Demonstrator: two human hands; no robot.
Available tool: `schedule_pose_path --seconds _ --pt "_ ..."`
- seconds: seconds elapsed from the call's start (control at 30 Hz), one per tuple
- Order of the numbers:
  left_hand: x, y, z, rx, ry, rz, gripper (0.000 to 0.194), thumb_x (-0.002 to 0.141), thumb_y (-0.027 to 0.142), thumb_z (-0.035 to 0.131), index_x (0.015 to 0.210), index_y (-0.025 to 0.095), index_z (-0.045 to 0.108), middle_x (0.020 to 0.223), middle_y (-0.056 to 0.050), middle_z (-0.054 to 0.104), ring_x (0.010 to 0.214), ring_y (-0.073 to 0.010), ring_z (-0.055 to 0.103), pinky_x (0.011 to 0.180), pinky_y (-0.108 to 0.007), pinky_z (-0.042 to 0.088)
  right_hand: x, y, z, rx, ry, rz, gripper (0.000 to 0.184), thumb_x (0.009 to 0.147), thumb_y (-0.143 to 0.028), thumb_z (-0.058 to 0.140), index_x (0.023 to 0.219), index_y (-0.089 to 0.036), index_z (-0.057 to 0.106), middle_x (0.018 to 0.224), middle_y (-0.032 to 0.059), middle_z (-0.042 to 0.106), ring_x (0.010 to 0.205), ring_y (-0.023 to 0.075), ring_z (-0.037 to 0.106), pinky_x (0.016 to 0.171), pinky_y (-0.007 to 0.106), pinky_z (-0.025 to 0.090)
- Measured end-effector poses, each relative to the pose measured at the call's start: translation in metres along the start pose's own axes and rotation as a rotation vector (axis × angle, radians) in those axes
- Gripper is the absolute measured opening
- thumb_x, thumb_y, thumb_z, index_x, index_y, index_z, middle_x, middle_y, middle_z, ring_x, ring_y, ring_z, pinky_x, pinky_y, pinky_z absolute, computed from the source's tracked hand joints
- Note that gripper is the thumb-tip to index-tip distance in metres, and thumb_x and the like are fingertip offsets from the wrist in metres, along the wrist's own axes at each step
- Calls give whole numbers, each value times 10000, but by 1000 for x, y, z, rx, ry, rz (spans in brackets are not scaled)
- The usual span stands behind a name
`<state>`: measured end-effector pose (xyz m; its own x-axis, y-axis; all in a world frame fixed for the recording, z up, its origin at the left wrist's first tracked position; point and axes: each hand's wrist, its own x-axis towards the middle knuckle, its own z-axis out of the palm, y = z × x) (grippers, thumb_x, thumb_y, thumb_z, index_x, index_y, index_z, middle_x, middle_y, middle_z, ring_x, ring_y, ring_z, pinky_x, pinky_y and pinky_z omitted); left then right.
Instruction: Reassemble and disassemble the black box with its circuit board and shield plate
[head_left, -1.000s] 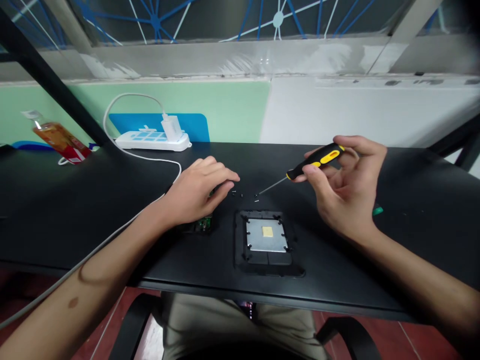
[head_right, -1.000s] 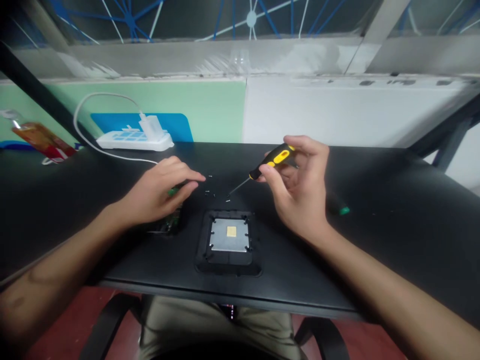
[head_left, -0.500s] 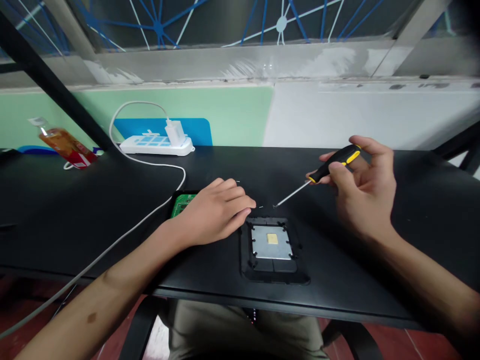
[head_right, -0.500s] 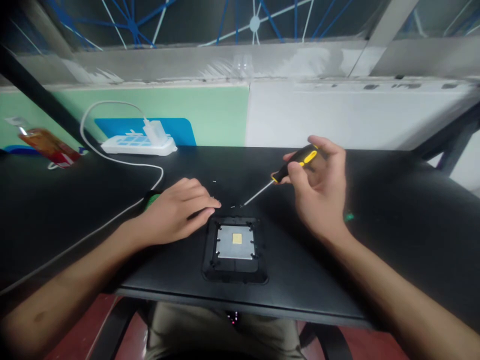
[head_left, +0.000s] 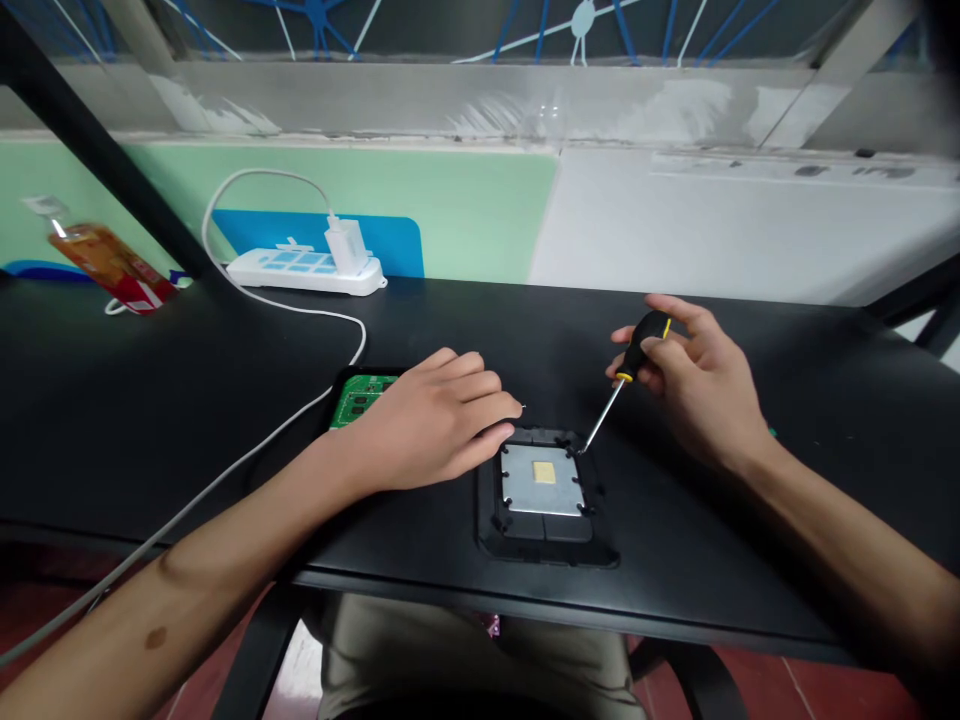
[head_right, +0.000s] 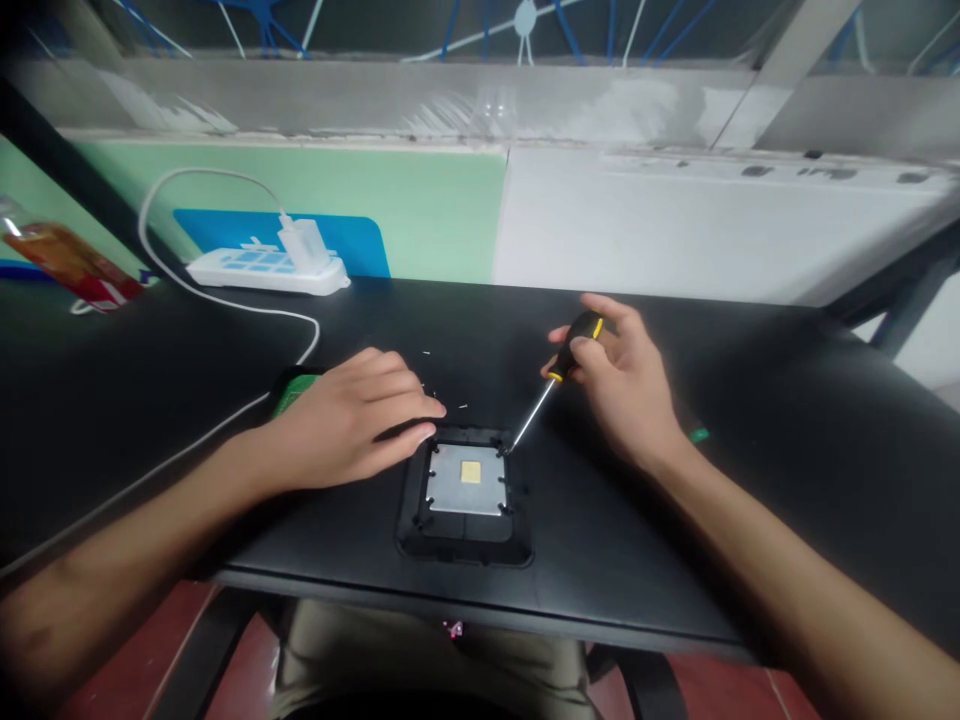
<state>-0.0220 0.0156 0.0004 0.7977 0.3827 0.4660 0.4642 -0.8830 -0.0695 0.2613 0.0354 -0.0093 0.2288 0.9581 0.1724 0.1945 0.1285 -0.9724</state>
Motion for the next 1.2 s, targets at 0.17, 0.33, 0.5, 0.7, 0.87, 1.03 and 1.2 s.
schedule_pose_path --seconds 0.17,0.33,0.5,0.7,0.87,1.03,1.2 --pt "1 0 1 31 -24 13 221 1082 281 485 1069 178 681 925 -39 704 877 -213 552 777 -351 388 1 4 0 -4 -42 10 400 869 -279 660 1254 -291 552 973 -1 748 661 143 721 639 337 587" --pt "2 2 3 16 -42 25 228 1080 284 490 1068 172 688 923 -35 699 871 -214 543 772 -350 379 0 4 2 -21 -61 15 429 876 -295 657 1288 -280 538 983 11 751 676 155 729 694 375 641" --pt "3 6 4 -15 -106 14 229 1077 292 500 1090 174 696 937 -44 700 886 -221 545 781 -358 375 -2 0 3 -37 -52 28 426 884 -279 669 1290 -268 539 988 23 756 663 152 731 679 350 626" --pt "11 17 10 -116 -139 42 217 1051 304 546 1098 176 714 968 -55 693 944 -240 557 807 -373 379 0 3 1 -73 -33 8 425 876 -285 684 1278 -272 547 1001 33 763 637 157 724 660 350 609" --pt "18 25 14 -125 -142 62 274 1062 349 522 1088 185 740 985 -63 695 965 -244 551 841 -386 377 2 6 1 -82 -36 -1 430 871 -288 683 1277 -271 542 1001 35 763 629 160 722 658 354 607" --pt "18 25 16 -128 -151 55 278 1058 368 526 1125 199 737 1006 -64 700 974 -244 549 847 -386 376 1 5 1 -89 -38 -11 437 869 -294 695 1279 -268 545 1003 35 760 617 153 707 665 360 606" --pt "18 25 17 -131 -163 52 289 1057 381 522 1166 207 725 1018 -65 696 986 -247 549 854 -386 376 0 2 1 -94 -32 -19 422 873 -295 685 1269 -272 538 1004 35 759 623 161 701 668 380 616"
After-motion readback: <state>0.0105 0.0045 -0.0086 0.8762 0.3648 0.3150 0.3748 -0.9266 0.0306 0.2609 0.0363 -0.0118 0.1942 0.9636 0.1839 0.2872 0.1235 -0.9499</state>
